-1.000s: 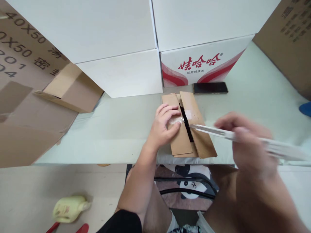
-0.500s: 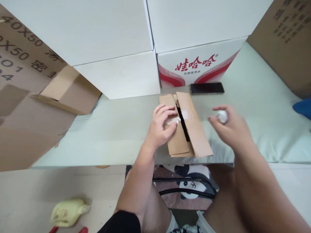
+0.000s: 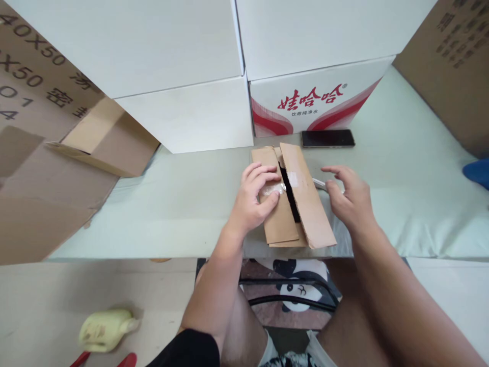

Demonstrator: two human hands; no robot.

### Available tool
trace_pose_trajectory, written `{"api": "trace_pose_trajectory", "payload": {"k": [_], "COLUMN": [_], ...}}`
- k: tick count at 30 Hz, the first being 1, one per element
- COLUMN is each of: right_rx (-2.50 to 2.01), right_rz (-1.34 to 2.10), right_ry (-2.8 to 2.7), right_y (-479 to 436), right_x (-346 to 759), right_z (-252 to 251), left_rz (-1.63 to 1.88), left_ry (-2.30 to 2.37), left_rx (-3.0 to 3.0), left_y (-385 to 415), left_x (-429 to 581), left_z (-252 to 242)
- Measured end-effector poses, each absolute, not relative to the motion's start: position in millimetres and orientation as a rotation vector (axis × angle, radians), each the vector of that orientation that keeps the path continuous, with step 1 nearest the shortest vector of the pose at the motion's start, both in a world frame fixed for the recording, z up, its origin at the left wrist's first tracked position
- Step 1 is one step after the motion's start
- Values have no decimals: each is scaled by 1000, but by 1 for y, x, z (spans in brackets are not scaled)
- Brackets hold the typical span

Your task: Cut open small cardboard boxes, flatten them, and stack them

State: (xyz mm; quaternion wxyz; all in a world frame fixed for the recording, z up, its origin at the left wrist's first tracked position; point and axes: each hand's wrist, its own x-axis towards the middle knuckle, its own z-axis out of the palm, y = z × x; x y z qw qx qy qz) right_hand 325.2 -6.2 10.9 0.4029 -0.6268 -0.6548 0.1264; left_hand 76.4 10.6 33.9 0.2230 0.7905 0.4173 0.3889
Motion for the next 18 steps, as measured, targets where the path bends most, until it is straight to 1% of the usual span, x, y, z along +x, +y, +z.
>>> {"api": "trace_pose_trajectory", "payload": {"k": [3,6,10,14,18], "right_rx": [-1063,-787,-757,-754,-704], "right_rz": [376,523,555,589,582], "right_ry": [-1817,-2063,-2145,-2031,-1870], "right_y": [-21,-31,-35,-34,-32], "right_x": [319,312,306,303,300], "right_z": [29,39,40,37,31], "left_rz": [1070,1024,878,763,698], "left_ry": [1121,1101,1015,884,956], "left_rx": [2215,2290,2353,2390,2408], "left_y": [12,12,6,-5,-16], "left_x": [76,74,74,84,98], "left_z": [34,37,48,69,81]}}
